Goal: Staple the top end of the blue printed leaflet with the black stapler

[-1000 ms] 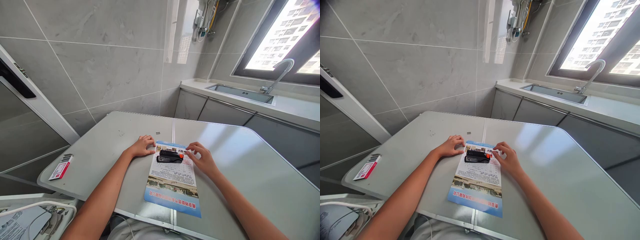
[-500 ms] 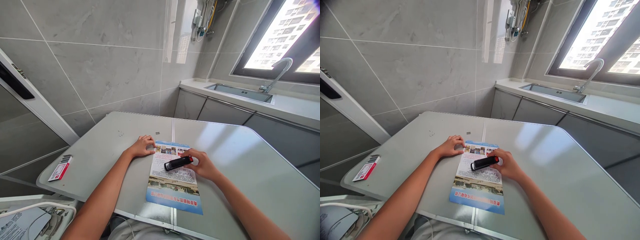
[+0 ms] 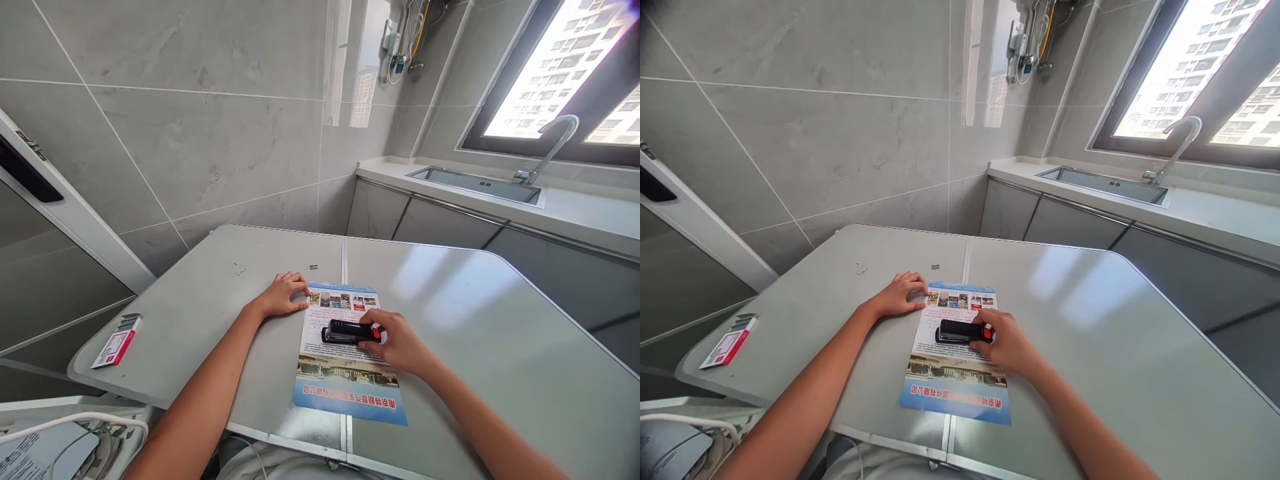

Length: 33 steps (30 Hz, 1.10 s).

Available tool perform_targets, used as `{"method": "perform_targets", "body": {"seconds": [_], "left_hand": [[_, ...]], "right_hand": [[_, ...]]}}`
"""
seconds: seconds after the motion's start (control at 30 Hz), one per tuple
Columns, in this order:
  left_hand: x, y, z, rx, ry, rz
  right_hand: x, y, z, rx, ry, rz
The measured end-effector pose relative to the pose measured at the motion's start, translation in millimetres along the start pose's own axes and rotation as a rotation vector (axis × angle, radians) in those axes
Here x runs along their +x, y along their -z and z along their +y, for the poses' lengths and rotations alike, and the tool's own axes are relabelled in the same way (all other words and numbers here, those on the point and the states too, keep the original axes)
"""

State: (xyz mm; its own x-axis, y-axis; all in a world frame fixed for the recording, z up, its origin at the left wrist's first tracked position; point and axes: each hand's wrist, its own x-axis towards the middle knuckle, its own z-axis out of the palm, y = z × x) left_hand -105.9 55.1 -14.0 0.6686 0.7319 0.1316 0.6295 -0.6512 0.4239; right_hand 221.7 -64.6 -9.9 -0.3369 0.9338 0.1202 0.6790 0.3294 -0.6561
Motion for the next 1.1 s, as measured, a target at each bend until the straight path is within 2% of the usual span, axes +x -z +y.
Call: {"method": "perform_targets", "body": {"seconds": [0.13,0.23,0.3,0.43,0.6,0.77,0.93,1.1], "left_hand": [[0,4.2,10,0.014,-0.041,0.043],[2,8.0,24,-0.095,-0.086,0.087],[3,9.4,33,-0.24,-0.109,0.005],[3,7.2,42,-0.408,-0.083,-0.247],[3,0.2,39,-0.4,-0.06,-0.36],[5,-4.2,36,-0.308,-0.087,-0.32],[7,-11.3,39,-0.275,-0.109,-0.303],[8,-17.8,38,-0.28,-0.12,-0.289]], "right_hand": [[2,3,5,-0.022,0.002,-0.028],[3,7,3,-0.016,0.023,-0.049],[3,14,1,0.0,0.056,-0.051],[0,34,7,0.031,0.117,0.006],[-6,52,17,-0.003,0.145,-0.036],[-8,53,16,-0.014,0.221,-0.156],[-6,48,20,-0.009,0.314,-0.143],[-5,46,24,-0.001,0.319,-0.158]]}}
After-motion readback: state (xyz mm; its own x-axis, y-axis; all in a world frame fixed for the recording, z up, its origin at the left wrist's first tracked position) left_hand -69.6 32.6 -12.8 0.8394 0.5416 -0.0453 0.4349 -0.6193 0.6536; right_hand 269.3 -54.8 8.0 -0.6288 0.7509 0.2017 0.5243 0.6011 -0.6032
